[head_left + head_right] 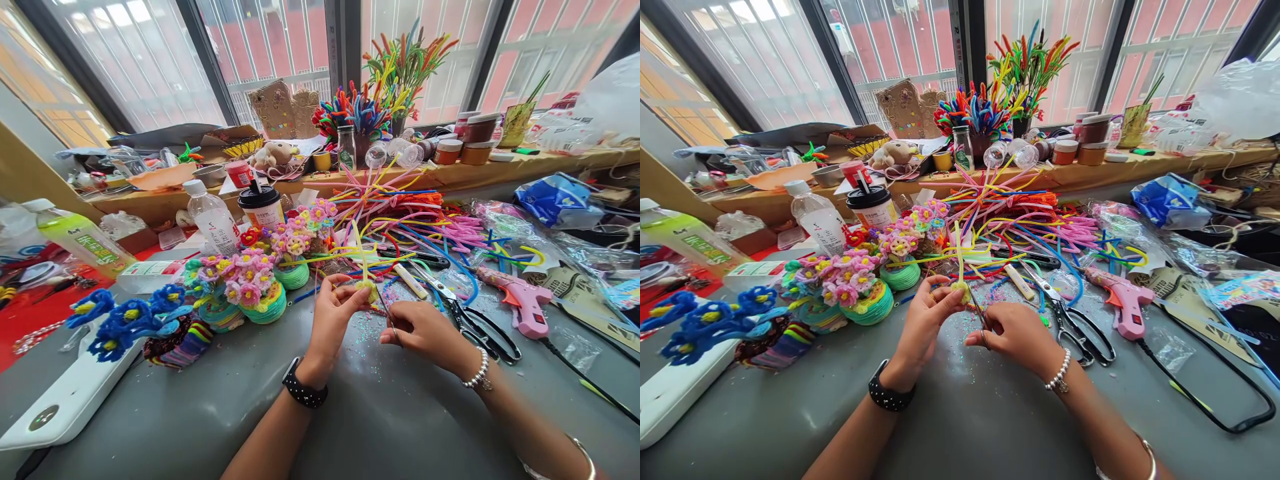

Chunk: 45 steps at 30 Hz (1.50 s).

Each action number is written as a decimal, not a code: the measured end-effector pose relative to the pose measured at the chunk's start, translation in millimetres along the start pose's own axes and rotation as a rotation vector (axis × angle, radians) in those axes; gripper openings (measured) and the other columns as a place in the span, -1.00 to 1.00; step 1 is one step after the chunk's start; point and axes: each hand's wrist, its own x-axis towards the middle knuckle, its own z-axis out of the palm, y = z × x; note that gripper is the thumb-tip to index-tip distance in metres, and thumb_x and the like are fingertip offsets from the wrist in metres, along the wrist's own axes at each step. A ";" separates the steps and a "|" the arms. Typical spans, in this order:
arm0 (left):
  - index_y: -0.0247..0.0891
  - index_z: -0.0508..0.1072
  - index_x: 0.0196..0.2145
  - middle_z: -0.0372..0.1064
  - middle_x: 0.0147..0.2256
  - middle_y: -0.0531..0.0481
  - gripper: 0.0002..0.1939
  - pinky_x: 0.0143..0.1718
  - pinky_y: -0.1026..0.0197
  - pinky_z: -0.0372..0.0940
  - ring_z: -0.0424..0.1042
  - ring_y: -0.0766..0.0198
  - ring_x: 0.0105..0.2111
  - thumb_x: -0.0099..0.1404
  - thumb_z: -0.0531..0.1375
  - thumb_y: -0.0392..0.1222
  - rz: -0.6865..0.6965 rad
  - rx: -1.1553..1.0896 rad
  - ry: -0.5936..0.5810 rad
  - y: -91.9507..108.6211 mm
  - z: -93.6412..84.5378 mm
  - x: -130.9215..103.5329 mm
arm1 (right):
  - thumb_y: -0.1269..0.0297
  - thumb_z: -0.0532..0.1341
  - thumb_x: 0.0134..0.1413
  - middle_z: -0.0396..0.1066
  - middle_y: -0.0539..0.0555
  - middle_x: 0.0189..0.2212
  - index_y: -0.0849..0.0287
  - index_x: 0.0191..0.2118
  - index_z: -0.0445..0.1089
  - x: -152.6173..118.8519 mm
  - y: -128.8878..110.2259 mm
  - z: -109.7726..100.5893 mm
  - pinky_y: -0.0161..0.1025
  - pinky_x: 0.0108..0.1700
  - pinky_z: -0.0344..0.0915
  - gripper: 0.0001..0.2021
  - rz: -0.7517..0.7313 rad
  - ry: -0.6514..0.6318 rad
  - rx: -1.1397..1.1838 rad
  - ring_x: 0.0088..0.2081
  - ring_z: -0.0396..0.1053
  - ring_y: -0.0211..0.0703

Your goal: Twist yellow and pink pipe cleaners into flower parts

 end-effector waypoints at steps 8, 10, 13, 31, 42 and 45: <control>-0.26 0.13 -0.30 0.35 -0.52 0.11 -0.60 -0.40 0.30 0.26 0.37 0.40 -0.52 -0.05 0.26 -0.27 0.007 0.001 0.048 0.6 -2.2 2.3 | -0.13 0.03 -0.09 0.05 -0.09 -0.73 0.20 -0.74 -0.04 0.1 6.3 -2.7 -0.37 -0.55 -0.07 -0.49 -0.025 0.098 0.049 -0.62 -0.02 -0.37; -0.26 0.13 -0.30 0.37 -0.50 0.08 -0.60 -0.40 0.30 0.26 0.38 0.38 -0.49 -0.06 0.26 -0.28 0.015 0.015 0.051 0.5 -2.0 2.1 | -0.14 0.01 -0.09 0.05 -0.08 -0.73 0.20 -0.73 -0.04 -0.7 8.8 -6.1 -0.37 -0.55 -0.07 -0.49 -0.004 0.093 0.036 -0.62 -0.01 -0.36; -0.25 0.13 -0.29 0.38 -0.46 0.05 -0.60 -0.37 0.30 0.26 0.40 0.34 -0.42 -0.05 0.26 -0.30 0.028 0.047 0.030 -0.4 -1.4 1.6 | -0.16 -0.01 -0.09 0.13 -0.06 -0.69 0.19 -0.68 0.06 -2.1 11.4 -10.9 -0.36 -0.55 -0.08 -0.52 0.026 0.010 0.008 -0.60 0.04 -0.34; -0.23 0.10 -0.27 0.39 -0.45 0.04 -0.62 -0.37 0.22 0.33 0.43 0.26 -0.37 0.01 0.22 -0.29 0.092 0.067 -0.040 -2.1 0.3 0.6 | -0.15 0.03 -0.12 0.22 -0.02 -0.66 0.19 -0.63 0.16 -3.7 2.9 -14.8 -0.36 -0.56 -0.07 -0.55 0.052 -0.094 -0.052 -0.60 0.06 -0.32; -0.24 0.10 -0.26 0.41 -0.40 0.01 -0.65 -0.37 0.27 0.30 0.41 0.30 -0.36 0.04 0.20 -0.29 0.129 0.087 -0.051 -2.2 -1.1 -0.4 | -0.12 0.02 -0.08 0.11 -0.07 -0.72 0.20 -0.71 0.07 -3.3 3.2 -15.2 -0.38 -0.57 -0.09 -0.52 -0.001 -0.081 -0.004 -0.61 0.01 -0.35; -0.23 0.10 -0.25 0.39 -0.37 0.00 -0.66 -0.34 0.23 0.30 0.40 0.29 -0.34 0.05 0.19 -0.27 0.134 0.059 -0.064 -2.1 -0.9 -0.6 | -0.12 0.02 -0.08 0.06 -0.09 -0.73 0.21 -0.72 0.07 -2.6 4.0 -14.0 -0.38 -0.57 -0.09 -0.51 -0.025 -0.067 0.004 -0.61 -0.01 -0.36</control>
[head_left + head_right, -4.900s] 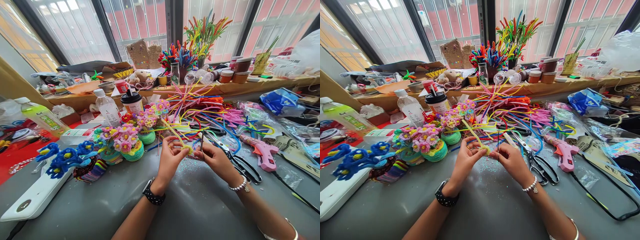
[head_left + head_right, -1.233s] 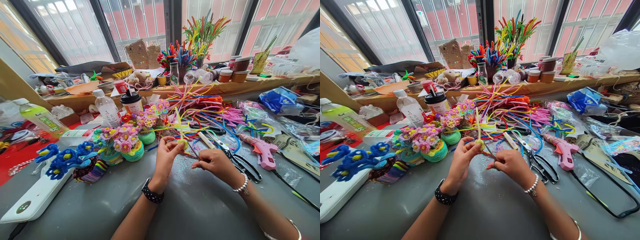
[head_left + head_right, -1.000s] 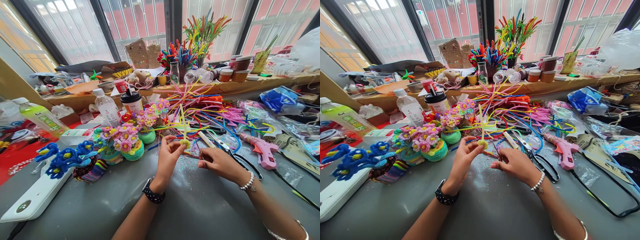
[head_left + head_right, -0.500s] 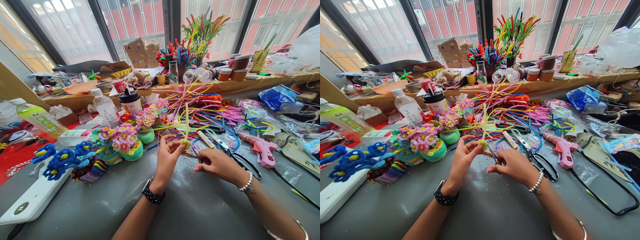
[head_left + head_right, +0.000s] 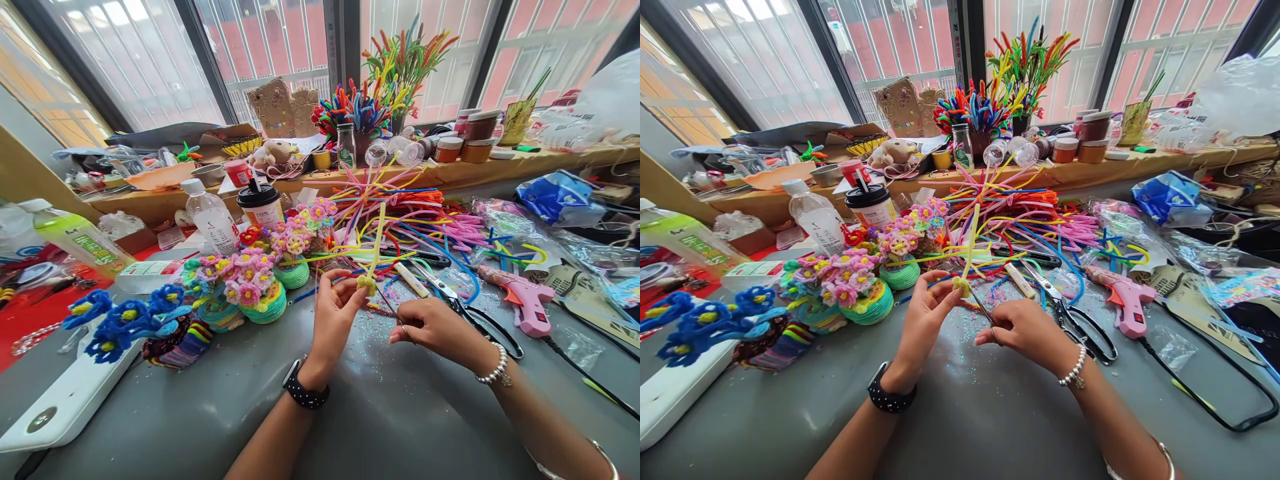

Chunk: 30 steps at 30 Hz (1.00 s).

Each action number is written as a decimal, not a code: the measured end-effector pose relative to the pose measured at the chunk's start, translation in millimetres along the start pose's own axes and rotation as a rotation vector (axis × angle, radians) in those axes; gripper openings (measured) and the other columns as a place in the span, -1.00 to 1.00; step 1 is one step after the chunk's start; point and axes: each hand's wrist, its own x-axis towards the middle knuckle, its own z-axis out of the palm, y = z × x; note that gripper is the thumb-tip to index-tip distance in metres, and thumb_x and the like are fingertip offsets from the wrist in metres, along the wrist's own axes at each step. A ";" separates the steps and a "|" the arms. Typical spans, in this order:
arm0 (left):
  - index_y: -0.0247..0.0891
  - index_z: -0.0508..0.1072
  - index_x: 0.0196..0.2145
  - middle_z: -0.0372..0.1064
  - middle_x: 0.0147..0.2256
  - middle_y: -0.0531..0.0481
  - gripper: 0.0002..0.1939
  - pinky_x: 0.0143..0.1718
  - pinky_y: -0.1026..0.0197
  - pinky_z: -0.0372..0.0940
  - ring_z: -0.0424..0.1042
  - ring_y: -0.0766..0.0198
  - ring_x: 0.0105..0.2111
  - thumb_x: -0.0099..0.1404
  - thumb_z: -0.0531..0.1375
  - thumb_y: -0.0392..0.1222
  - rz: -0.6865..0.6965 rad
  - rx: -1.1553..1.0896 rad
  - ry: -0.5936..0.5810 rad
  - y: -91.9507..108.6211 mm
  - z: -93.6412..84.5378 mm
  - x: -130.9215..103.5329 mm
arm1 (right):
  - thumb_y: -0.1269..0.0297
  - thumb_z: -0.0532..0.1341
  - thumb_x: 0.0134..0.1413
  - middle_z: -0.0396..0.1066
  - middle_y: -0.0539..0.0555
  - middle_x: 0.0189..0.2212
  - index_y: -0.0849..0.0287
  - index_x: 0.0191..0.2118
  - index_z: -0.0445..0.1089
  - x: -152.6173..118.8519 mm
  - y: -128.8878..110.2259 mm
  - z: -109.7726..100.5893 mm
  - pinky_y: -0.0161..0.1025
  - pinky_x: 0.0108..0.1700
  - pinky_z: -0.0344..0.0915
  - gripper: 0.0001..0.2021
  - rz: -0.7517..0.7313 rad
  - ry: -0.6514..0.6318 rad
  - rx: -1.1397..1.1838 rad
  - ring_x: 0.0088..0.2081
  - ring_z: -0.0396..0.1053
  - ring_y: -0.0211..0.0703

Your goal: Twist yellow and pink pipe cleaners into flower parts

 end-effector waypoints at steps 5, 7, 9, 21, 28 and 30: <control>-0.24 0.13 -0.26 0.37 -0.39 0.02 -0.64 -0.34 0.22 0.30 0.39 0.32 -0.38 0.02 0.21 -0.27 -0.039 -0.057 0.026 0.8 0.4 1.1 | -0.07 0.05 -0.07 -0.01 -0.11 -0.75 0.21 -0.75 0.05 0.6 2.4 4.2 -0.39 -0.57 -0.07 -0.52 -0.012 0.046 0.030 -0.62 -0.04 -0.37; -0.25 0.14 -0.27 0.37 -0.39 0.02 -0.63 -0.36 0.25 0.29 0.39 0.32 -0.39 -0.01 0.23 -0.27 -0.078 -0.086 0.049 1.5 0.3 1.9 | -0.06 0.05 -0.07 -0.01 -0.11 -0.75 0.21 -0.76 0.04 1.1 3.3 5.1 -0.38 -0.57 -0.06 -0.51 -0.019 0.065 0.047 -0.62 -0.04 -0.38; -0.26 0.15 -0.27 0.37 -0.39 0.02 -0.61 -0.39 0.30 0.28 0.39 0.33 -0.40 -0.03 0.25 -0.28 -0.107 -0.108 0.071 2.2 0.0 2.6 | -0.07 0.04 -0.06 0.01 -0.10 -0.75 0.21 -0.76 0.03 1.5 3.7 5.1 -0.38 -0.56 -0.05 -0.51 -0.017 0.077 0.060 -0.63 -0.03 -0.38; -0.26 0.15 -0.26 0.36 -0.43 0.04 -0.61 -0.45 0.34 0.24 0.38 0.34 -0.40 -0.03 0.24 -0.29 -0.111 -0.088 0.036 3.3 1.6 0.2 | -0.18 -0.03 -0.09 0.14 -0.06 -0.70 0.20 -0.64 0.14 0.7 -2.0 3.7 -0.36 -0.57 -0.07 -0.51 0.051 0.060 0.064 -0.61 0.05 -0.34; -0.25 0.15 -0.26 0.37 -0.39 0.03 -0.61 -0.42 0.34 0.22 0.38 0.34 -0.37 -0.03 0.24 -0.28 -0.083 -0.083 0.058 2.0 -0.5 0.7 | -0.17 0.03 -0.14 0.14 -0.06 -0.71 0.21 -0.68 0.13 0.0 -2.6 1.6 -0.37 -0.58 -0.07 -0.51 0.043 -0.020 0.110 -0.62 0.02 -0.37; -0.25 0.15 -0.26 0.38 -0.39 0.03 -0.61 -0.39 0.33 0.22 0.38 0.34 -0.37 -0.03 0.24 -0.27 -0.074 -0.081 0.069 2.4 -0.5 0.9 | -0.18 0.03 -0.14 0.12 -0.07 -0.72 0.22 -0.69 0.13 -0.4 -1.4 0.6 -0.37 -0.58 -0.09 -0.50 0.033 -0.049 0.140 -0.63 0.00 -0.38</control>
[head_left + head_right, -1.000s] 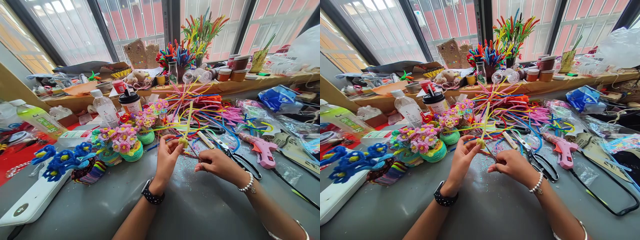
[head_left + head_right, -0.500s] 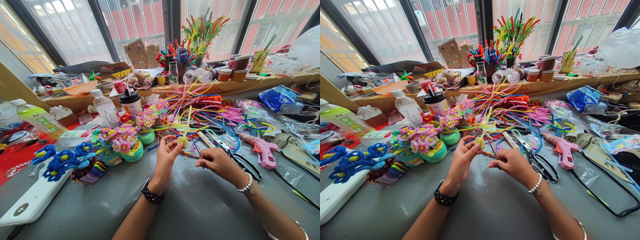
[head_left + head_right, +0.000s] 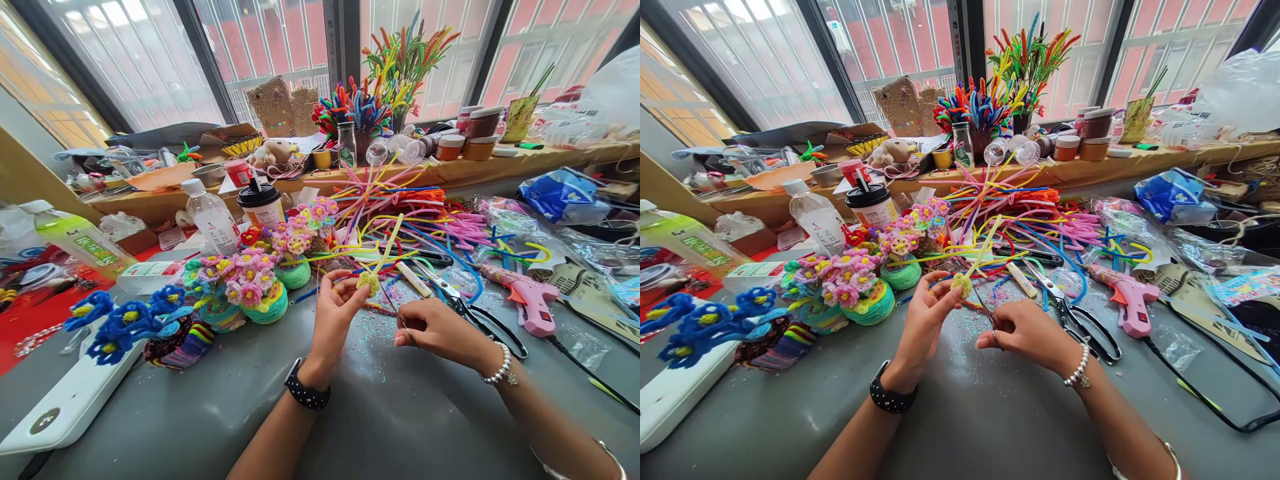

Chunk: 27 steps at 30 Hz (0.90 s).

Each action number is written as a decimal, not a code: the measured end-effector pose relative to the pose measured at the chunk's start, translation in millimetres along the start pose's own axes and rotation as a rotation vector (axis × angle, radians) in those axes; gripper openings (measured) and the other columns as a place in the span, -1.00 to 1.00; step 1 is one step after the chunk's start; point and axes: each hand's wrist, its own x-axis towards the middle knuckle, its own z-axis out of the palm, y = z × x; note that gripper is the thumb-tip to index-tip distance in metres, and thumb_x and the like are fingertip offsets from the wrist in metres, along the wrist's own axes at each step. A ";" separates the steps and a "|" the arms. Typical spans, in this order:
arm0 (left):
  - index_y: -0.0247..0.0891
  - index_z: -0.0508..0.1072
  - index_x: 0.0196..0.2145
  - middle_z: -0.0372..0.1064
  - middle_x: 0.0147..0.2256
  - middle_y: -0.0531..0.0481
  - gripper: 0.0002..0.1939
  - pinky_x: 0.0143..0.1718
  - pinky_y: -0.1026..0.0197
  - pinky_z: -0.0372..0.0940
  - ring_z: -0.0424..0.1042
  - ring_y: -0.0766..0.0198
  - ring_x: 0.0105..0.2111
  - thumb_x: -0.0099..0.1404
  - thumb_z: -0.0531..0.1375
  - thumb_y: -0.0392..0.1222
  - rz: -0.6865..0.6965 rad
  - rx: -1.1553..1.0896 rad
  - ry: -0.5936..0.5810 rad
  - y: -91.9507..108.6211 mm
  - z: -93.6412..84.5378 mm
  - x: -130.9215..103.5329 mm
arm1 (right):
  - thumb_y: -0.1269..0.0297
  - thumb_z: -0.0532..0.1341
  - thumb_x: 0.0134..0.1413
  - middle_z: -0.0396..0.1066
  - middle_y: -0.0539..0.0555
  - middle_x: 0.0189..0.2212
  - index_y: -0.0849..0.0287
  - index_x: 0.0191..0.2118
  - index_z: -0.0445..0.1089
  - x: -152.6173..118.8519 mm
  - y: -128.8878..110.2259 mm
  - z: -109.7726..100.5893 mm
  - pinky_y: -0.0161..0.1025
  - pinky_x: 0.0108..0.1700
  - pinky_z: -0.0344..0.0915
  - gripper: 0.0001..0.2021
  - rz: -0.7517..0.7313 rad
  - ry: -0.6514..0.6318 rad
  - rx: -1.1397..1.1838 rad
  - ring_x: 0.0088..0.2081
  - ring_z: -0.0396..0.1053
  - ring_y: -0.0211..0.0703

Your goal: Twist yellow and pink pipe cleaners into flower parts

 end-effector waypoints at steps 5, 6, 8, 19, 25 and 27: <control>-0.24 0.14 -0.26 0.38 -0.40 0.07 -0.61 -0.33 0.32 0.21 0.39 0.35 -0.34 -0.01 0.24 -0.29 0.008 0.013 0.017 1.1 0.9 -0.3 | -0.18 0.03 -0.15 0.03 -0.10 -0.74 0.23 -0.70 0.12 -0.6 2.9 -1.0 -0.38 -0.59 -0.12 -0.49 -0.010 -0.045 0.069 -0.63 -0.04 -0.39; -0.24 0.14 -0.26 0.38 -0.41 0.07 -0.62 -0.32 0.32 0.21 0.39 0.36 -0.34 -0.01 0.23 -0.29 0.011 0.014 0.016 1.2 0.9 -0.5 | -0.18 0.03 -0.15 0.03 -0.10 -0.74 0.23 -0.70 0.12 -0.6 3.2 -0.9 -0.38 -0.59 -0.12 -0.49 -0.009 -0.050 0.075 -0.63 -0.04 -0.39; -0.23 0.13 -0.26 0.38 -0.41 0.08 -0.63 -0.31 0.32 0.21 0.39 0.36 -0.34 0.00 0.23 -0.28 0.021 0.015 0.009 0.9 0.5 -0.7 | -0.17 0.04 -0.15 0.01 -0.10 -0.74 0.23 -0.71 0.12 -0.7 3.4 -0.4 -0.38 -0.59 -0.12 -0.49 -0.007 -0.054 0.079 -0.62 -0.05 -0.39; -0.24 0.13 -0.25 0.38 -0.41 0.08 -0.63 -0.33 0.34 0.21 0.38 0.37 -0.33 0.02 0.22 -0.30 0.027 0.032 0.002 -1.6 -0.1 0.2 | -0.10 0.11 -0.17 -0.03 -0.12 -0.75 0.22 -0.74 0.06 -1.1 3.9 0.3 -0.38 -0.58 -0.13 -0.52 0.016 -0.036 0.069 -0.62 -0.07 -0.39; -0.23 0.14 -0.25 0.38 -0.41 0.09 -0.63 -0.33 0.34 0.20 0.38 0.38 -0.34 0.01 0.22 -0.29 0.034 0.023 0.010 -2.2 -0.9 0.3 | -0.04 0.13 -0.15 -0.03 -0.11 -0.75 0.22 -0.75 0.03 0.6 6.1 1.5 -0.38 -0.58 -0.11 -0.53 0.016 -0.026 0.069 -0.62 -0.07 -0.39; -0.23 0.14 -0.25 0.38 -0.41 0.08 -0.63 -0.32 0.32 0.20 0.38 0.37 -0.34 0.00 0.23 -0.29 0.030 0.021 0.017 -2.0 -1.1 0.6 | -0.04 0.12 -0.14 -0.02 -0.11 -0.75 0.22 -0.75 0.04 0.5 6.0 1.4 -0.38 -0.58 -0.12 -0.53 0.019 -0.029 0.079 -0.62 -0.07 -0.39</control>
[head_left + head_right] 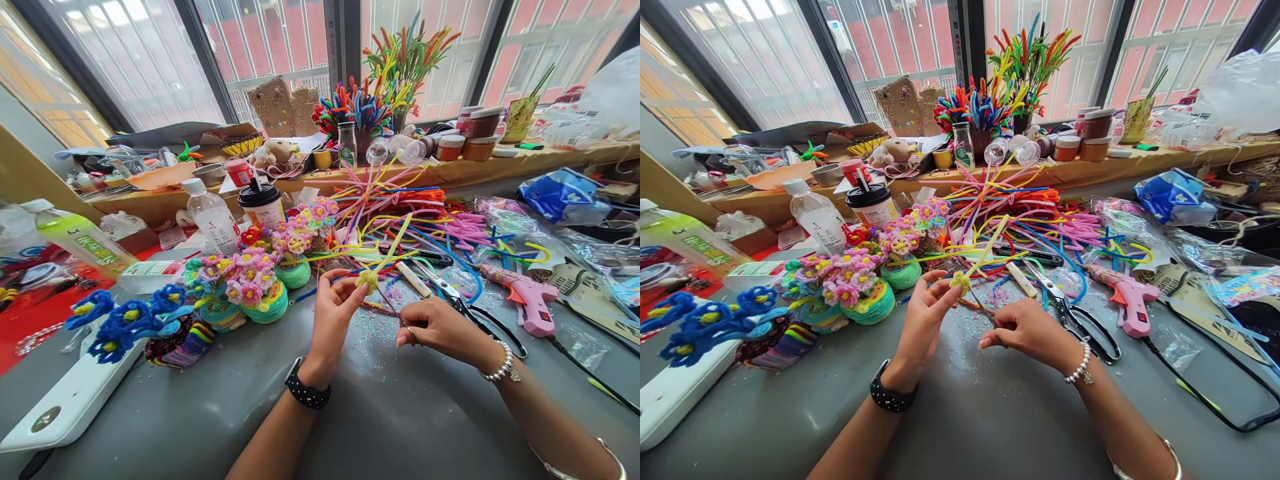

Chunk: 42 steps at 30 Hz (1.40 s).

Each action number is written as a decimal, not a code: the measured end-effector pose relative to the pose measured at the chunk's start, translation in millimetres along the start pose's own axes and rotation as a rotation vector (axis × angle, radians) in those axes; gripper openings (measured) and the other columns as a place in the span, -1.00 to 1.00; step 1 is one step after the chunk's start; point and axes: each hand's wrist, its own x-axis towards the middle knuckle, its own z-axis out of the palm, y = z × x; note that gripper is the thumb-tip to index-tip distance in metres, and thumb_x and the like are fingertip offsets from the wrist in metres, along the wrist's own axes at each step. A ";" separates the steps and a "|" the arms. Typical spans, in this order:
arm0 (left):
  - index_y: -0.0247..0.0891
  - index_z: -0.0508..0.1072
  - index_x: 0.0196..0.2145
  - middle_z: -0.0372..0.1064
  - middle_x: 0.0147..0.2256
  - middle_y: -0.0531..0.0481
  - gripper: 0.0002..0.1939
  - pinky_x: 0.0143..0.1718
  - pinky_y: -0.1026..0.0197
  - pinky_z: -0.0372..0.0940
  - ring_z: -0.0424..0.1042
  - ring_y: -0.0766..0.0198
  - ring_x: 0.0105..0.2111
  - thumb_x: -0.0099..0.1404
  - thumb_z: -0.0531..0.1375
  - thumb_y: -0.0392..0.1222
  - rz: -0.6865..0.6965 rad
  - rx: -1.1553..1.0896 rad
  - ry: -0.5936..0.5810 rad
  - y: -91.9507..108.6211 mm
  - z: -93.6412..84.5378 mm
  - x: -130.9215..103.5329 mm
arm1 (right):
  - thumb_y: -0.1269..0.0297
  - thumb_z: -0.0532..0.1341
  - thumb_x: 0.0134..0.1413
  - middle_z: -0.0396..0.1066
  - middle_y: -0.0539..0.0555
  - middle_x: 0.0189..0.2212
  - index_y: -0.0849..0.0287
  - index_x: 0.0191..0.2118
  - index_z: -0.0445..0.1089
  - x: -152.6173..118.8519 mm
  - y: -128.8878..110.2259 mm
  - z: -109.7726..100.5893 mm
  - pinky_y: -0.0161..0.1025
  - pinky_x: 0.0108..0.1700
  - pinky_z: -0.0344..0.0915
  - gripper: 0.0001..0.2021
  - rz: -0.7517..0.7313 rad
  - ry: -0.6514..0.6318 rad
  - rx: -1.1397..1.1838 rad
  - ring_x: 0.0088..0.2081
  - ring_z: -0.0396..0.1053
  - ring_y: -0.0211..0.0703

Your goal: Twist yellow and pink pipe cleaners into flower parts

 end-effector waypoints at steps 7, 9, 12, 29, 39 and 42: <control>-0.24 0.15 -0.26 0.38 -0.41 0.09 -0.62 -0.35 0.33 0.20 0.37 0.39 -0.37 -0.01 0.24 -0.28 -0.019 -0.020 0.011 1.5 1.0 -0.1 | -0.09 0.11 -0.15 -0.04 -0.11 -0.76 0.22 -0.75 0.03 -1.5 0.8 -0.5 -0.38 -0.59 -0.14 -0.52 -0.006 0.008 0.041 -0.63 -0.06 -0.39; -0.24 0.15 -0.26 0.37 -0.42 0.09 -0.63 -0.35 0.35 0.20 0.37 0.41 -0.38 0.00 0.23 -0.29 -0.020 -0.016 0.014 1.5 1.0 0.1 | -0.07 0.12 -0.16 -0.05 -0.11 -0.76 0.22 -0.75 0.01 -1.4 1.5 -0.3 -0.38 -0.59 -0.14 -0.52 -0.010 0.010 0.042 -0.63 -0.06 -0.39; -0.24 0.14 -0.25 0.37 -0.42 0.09 -0.63 -0.36 0.36 0.19 0.36 0.41 -0.38 0.01 0.23 -0.29 -0.021 -0.014 0.008 0.9 0.7 0.5 | -0.04 0.14 -0.16 -0.04 -0.11 -0.76 0.22 -0.75 0.02 -0.8 1.6 -0.1 -0.38 -0.59 -0.14 -0.53 -0.012 0.006 0.041 -0.63 -0.05 -0.39; -0.25 0.14 -0.26 0.35 -0.40 0.06 -0.63 -0.41 0.37 0.18 0.36 0.41 -0.39 0.00 0.23 -0.28 -0.010 0.006 0.030 -1.7 -0.8 1.5 | 0.38 0.08 -0.08 0.25 -0.05 -0.75 0.20 -0.76 0.08 -1.8 -4.9 -3.4 -0.43 -0.54 0.06 -0.68 0.030 0.001 0.030 -0.59 0.24 -0.35; -0.25 0.14 -0.26 0.35 -0.41 0.07 -0.63 -0.41 0.37 0.19 0.36 0.39 -0.39 0.00 0.22 -0.28 -0.006 0.002 0.032 -0.2 0.4 0.8 | 0.25 0.09 -0.05 0.23 -0.04 -0.75 0.21 -0.74 0.14 -0.6 -3.0 -1.7 -0.41 -0.57 0.02 -0.67 0.038 -0.043 0.035 -0.61 0.19 -0.35; -0.25 0.15 -0.26 0.35 -0.40 0.07 -0.64 -0.39 0.36 0.19 0.36 0.39 -0.38 0.01 0.22 -0.28 0.002 0.005 0.018 0.0 0.5 0.3 | 0.12 0.10 -0.07 0.18 -0.05 -0.76 0.21 -0.74 0.12 -0.3 -0.8 -0.1 -0.40 -0.61 -0.04 -0.62 0.019 -0.040 0.037 -0.63 0.13 -0.36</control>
